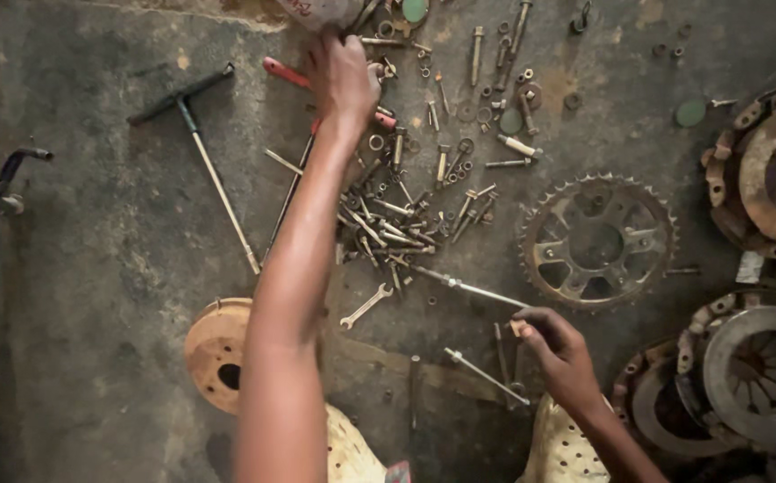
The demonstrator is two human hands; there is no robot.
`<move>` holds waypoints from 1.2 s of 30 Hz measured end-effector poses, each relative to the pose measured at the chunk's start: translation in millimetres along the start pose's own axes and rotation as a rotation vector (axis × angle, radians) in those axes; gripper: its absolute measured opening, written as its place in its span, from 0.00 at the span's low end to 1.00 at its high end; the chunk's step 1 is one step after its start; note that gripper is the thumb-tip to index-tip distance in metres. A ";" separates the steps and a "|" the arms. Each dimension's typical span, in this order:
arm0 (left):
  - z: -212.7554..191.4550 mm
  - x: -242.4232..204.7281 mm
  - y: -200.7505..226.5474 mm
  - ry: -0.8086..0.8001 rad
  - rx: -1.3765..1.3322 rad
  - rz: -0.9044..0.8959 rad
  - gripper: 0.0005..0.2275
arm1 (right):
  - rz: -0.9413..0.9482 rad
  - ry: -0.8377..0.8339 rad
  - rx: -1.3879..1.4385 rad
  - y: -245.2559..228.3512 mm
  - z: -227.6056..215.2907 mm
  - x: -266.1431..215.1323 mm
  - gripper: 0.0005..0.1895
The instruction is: The person assembles a mechanical gear component by hand, inserting bolts and washers into a sprocket and tightening them. The person handles various small metal parts and tools scattered on the floor.
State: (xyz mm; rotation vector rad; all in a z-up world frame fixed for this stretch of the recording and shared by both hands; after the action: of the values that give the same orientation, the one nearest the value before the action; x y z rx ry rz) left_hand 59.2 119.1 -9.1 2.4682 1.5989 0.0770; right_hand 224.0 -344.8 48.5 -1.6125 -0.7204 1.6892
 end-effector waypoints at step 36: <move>7.7 -327.4 240.2 -0.760 -2.235 0.139 0.17 | -0.437 0.141 -0.115 -57.6 -39.8 -40.2 0.06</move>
State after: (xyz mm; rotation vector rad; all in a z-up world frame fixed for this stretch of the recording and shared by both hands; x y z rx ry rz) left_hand 140.6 -274.2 51.2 0.5456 0.2195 0.4921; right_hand 269.3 -343.7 115.3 -1.4979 -1.0274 1.2287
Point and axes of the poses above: each hand's wrist, its own x-axis towards the middle knuckle, its own z-axis out of the palm, y = z × x, the point moved 4 cm from there along x, towards the middle knuckle, and after that the axes turned 14 degrees about -y, right-handed, at the moved point
